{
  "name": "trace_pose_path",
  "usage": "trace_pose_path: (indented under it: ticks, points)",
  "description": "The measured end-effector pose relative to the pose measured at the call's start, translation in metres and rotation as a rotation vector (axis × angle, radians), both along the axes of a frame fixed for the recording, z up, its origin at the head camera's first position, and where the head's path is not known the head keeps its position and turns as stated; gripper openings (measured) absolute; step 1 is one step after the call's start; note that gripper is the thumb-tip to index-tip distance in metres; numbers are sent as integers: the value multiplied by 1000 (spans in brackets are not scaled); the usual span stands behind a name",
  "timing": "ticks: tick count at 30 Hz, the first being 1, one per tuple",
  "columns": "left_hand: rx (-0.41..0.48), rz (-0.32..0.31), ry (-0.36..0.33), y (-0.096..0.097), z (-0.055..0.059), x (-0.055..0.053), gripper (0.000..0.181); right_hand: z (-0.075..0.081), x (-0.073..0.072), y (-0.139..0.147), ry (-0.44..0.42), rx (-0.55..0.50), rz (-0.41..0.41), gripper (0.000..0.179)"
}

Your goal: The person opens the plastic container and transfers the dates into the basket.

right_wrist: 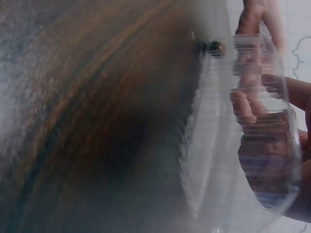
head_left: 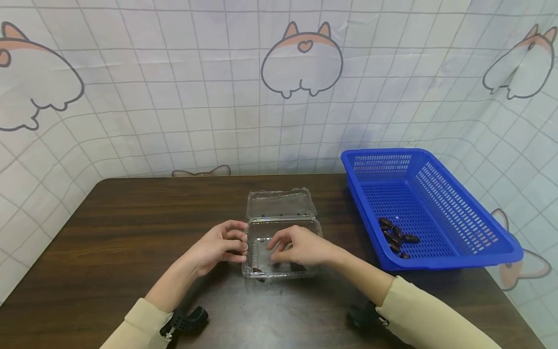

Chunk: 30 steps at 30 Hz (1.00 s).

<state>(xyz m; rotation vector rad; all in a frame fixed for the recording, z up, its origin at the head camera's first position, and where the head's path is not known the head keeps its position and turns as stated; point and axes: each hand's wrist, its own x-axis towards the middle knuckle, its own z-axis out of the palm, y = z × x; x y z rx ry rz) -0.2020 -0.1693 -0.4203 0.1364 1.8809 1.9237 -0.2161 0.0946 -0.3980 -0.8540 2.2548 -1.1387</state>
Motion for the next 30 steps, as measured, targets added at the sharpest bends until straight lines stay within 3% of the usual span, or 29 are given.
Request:
trace_pose_path:
  ticks: [10,20,30]
  points:
    - [5,-6,5,1,-1,0,55,-10,-2,-17,-32,44,60,25]
    - [-6,5,-2,1,2,-2,55,-10,-3,-27,-28,55,156,21]
    - [-2,-5,11,2,0,-2,54,-13,-6,-30,-46,42,188,15]
